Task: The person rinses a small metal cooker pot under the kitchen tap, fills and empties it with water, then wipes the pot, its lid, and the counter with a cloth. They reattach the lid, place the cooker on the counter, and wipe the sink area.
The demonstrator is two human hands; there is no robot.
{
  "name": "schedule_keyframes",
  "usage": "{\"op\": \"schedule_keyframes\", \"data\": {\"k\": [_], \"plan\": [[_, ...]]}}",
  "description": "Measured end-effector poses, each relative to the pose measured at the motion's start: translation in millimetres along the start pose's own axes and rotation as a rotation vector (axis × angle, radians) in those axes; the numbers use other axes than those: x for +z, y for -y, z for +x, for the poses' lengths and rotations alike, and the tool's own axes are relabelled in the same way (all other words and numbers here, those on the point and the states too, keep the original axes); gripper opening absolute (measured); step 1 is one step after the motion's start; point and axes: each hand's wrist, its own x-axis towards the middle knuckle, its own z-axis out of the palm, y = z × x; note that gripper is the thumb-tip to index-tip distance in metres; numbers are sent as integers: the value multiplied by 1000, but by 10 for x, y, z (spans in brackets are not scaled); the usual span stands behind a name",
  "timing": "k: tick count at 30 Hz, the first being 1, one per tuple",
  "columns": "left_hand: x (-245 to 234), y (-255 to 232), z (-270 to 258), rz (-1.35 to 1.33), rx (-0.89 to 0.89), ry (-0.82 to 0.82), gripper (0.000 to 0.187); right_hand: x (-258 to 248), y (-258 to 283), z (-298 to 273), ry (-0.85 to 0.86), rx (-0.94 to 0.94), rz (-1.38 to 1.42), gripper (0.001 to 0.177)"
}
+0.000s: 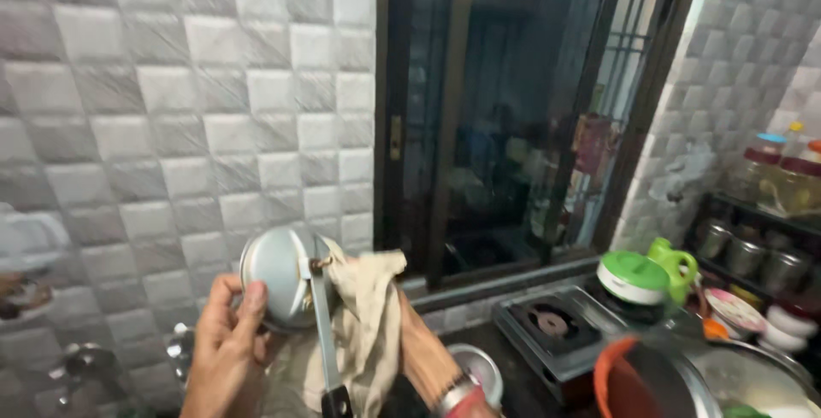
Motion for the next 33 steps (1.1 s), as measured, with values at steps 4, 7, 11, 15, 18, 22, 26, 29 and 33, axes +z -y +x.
{"op": "schedule_keyframes", "data": {"k": [4, 7, 11, 15, 18, 22, 26, 29, 33], "plan": [[-244, 202, 207, -155, -63, -146, 20, 97, -4, 158, -122, 161, 363, 35], [-228, 482, 226, -233, -59, -129, 21, 260, 168, -2, -150, -177, 226, 37], [-217, 466, 308, -261, -138, -233, 22, 534, 386, -428, 8, -445, -185, 55], [-188, 383, 230, -255, -198, -216, 28, 405, 438, -277, 67, -696, -167, 51], [-51, 328, 190, -50, -173, -153, 35, 350, 533, -159, 53, -192, -81, 44], [84, -25, 308, -209, -30, -74, 36, 329, 905, -273, 80, -509, -314, 56], [368, -215, 143, -136, -157, -96, 34, 174, 1421, -37, 27, -182, -287, 41], [555, -425, 117, -207, -128, -92, 37, 164, 1668, -46, -186, -419, -384, 44], [611, -618, 83, -234, -134, -103, 42, 127, 1691, -334, -290, -750, -684, 48]]}}
